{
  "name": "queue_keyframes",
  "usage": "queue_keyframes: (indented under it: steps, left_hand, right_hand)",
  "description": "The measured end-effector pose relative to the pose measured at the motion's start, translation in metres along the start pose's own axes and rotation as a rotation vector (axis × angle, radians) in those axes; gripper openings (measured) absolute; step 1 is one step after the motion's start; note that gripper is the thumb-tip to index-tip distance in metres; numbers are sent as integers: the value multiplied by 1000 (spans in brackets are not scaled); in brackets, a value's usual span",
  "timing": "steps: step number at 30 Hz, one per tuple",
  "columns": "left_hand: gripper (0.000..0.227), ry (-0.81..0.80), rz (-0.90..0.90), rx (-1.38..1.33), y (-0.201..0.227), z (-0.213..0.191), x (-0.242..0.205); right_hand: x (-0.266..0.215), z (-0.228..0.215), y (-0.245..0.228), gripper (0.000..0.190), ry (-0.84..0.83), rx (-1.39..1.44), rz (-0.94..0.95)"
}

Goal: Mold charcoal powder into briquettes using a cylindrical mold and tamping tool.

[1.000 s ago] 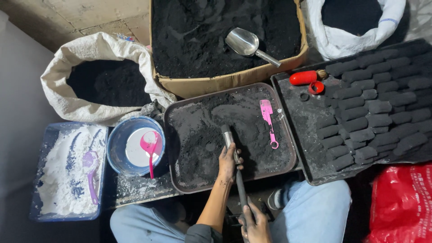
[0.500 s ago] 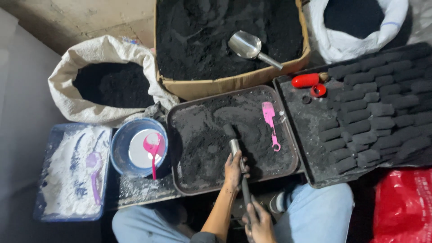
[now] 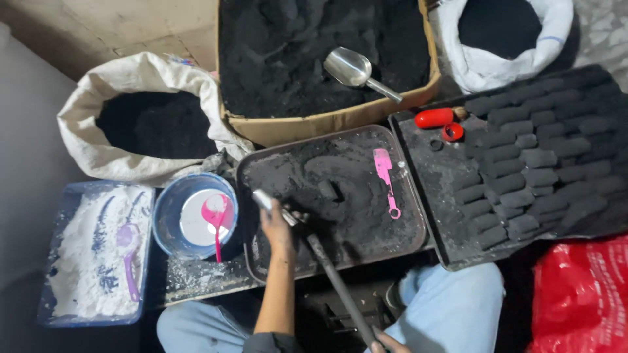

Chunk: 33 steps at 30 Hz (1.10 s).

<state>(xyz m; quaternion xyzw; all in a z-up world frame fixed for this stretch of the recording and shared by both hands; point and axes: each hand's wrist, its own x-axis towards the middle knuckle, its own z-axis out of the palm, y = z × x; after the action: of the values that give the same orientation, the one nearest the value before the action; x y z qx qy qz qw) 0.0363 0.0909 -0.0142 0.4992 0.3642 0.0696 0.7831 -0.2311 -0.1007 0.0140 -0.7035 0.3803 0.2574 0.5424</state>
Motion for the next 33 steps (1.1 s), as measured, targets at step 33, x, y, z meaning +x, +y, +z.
queue_keyframes:
  steps: [33]
  left_hand:
    - [42,141,1148,1008,-21,-55,3]
  right_hand:
    - [163,66,-246,42,374,-510,-745]
